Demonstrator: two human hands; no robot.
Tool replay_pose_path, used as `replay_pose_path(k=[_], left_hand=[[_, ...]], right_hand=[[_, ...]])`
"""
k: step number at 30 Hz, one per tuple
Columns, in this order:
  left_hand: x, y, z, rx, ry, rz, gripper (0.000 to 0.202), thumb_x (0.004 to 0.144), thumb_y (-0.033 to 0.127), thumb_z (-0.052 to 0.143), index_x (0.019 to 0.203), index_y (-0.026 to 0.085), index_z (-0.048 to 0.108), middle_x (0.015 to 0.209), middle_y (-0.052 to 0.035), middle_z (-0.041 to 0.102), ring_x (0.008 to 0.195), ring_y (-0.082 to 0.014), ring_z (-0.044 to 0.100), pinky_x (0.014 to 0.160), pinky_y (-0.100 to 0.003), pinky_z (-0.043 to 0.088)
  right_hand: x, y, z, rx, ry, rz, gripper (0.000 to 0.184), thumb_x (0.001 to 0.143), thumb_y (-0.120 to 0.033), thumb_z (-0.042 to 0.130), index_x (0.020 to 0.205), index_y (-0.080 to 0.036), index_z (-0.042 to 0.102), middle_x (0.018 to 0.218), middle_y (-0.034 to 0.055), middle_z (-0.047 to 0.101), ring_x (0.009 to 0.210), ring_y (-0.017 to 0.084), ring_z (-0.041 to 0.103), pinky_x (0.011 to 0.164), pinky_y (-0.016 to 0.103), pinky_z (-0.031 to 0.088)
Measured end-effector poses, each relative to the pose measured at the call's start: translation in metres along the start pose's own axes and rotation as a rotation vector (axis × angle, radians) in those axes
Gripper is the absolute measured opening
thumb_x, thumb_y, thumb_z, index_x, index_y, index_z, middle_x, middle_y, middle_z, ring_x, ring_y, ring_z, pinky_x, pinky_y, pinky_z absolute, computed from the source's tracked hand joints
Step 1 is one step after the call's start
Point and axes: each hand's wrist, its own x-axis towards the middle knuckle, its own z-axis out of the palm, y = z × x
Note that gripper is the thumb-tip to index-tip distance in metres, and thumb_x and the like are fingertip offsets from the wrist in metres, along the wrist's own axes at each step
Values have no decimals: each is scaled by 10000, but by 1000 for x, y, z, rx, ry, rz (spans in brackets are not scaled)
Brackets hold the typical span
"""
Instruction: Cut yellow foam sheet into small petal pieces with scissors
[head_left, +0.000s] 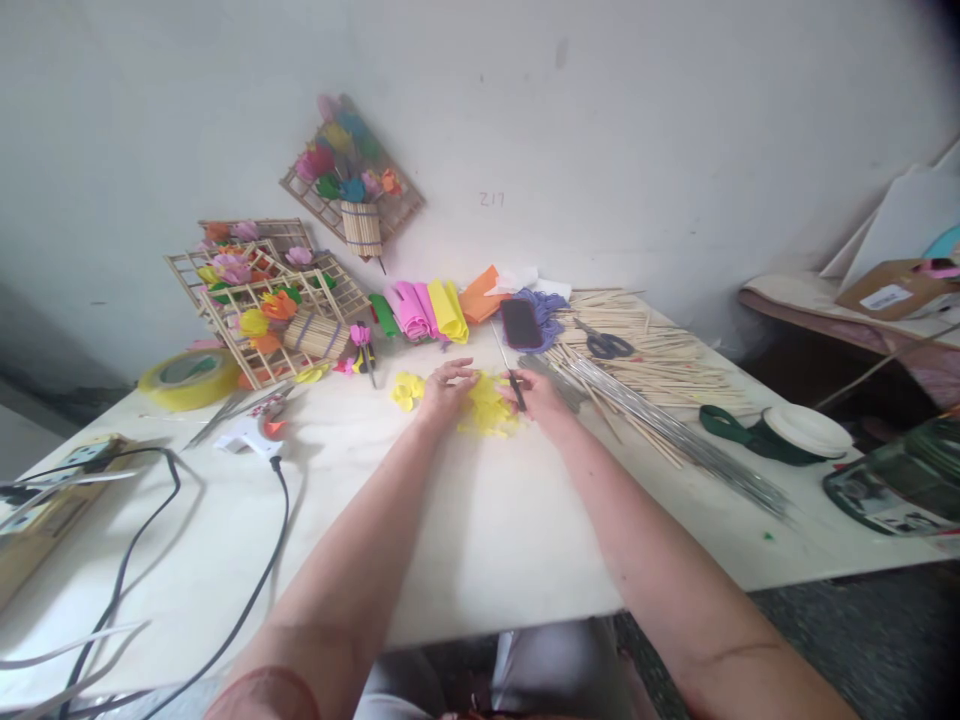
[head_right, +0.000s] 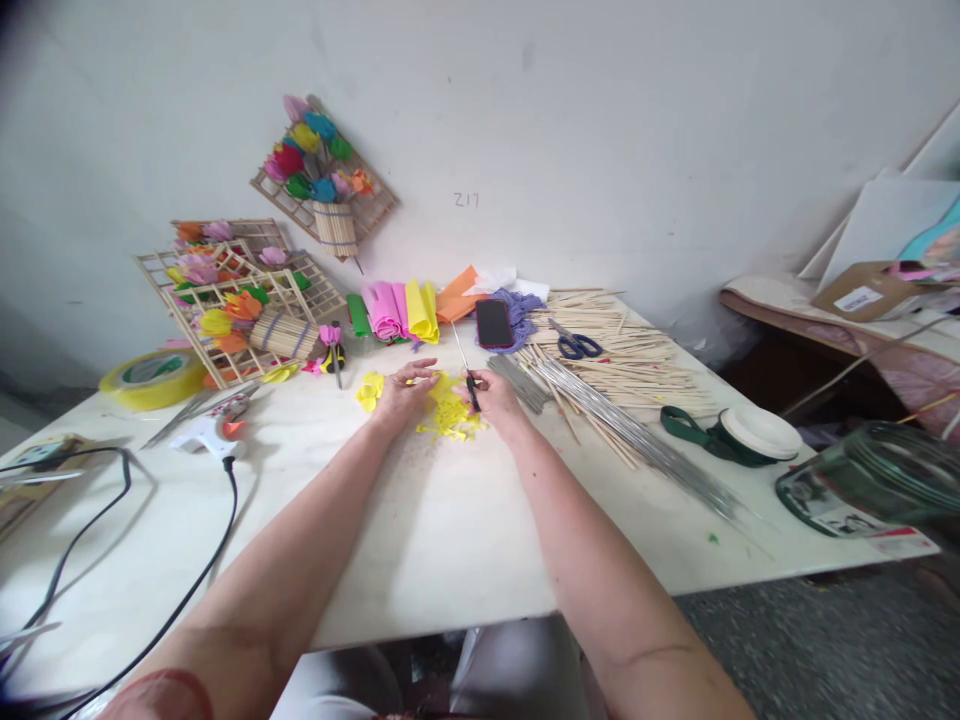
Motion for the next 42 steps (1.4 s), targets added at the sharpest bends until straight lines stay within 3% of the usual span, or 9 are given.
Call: replay_pose_path(k=[3, 6, 11, 23, 34, 42], left_hand=[[1, -1, -1, -26, 54, -66, 233, 607, 334, 736, 728, 138, 694, 783, -64, 683, 699, -147, 612, 587, -229, 443], [4, -7, -3, -125, 50, -193, 301, 629, 357, 723, 810, 123, 667, 505, 12, 577, 433, -87, 506, 440, -205, 364], [7, -17, -6, -344, 61, -260, 334, 557, 319, 779, 753, 116, 598, 629, 5, 611, 497, -99, 593, 435, -184, 392], [6, -11, -12, -503, 2, -317, 292, 577, 252, 775, 698, 114, 548, 567, 18, 576, 452, -81, 573, 376, -154, 346], [4, -12, -12, -535, -46, -330, 252, 582, 204, 763, 666, 122, 540, 544, 18, 570, 464, -96, 590, 361, -154, 334], [2, -6, -11, -536, -35, -367, 213, 596, 168, 747, 671, 114, 554, 569, -5, 610, 474, -97, 599, 366, -151, 353]], right_hand=[[0, 1, -1, -23, -24, 11, 378, 589, -323, 749, 897, -145, 621, 482, -64, 506, 368, 53, 417, 307, 162, 279], [0, 4, -1, -47, -86, 12, 303, 631, -345, 716, 842, -152, 614, 498, -52, 527, 358, 48, 435, 286, 151, 246], [-3, 5, -1, -106, -169, 26, 268, 654, -365, 696, 782, -155, 589, 505, -37, 547, 327, 53, 452, 257, 156, 209], [-7, 9, 1, -61, -383, 78, 299, 689, -441, 633, 721, -156, 548, 442, -59, 493, 308, 41, 399, 289, 162, 202], [0, 18, 3, 33, -372, 111, 299, 610, -389, 714, 650, -169, 516, 420, -82, 441, 314, 45, 370, 310, 174, 274], [4, 21, 2, 76, -367, 137, 291, 695, -429, 629, 640, -167, 515, 422, -65, 433, 309, 54, 357, 290, 186, 266]])
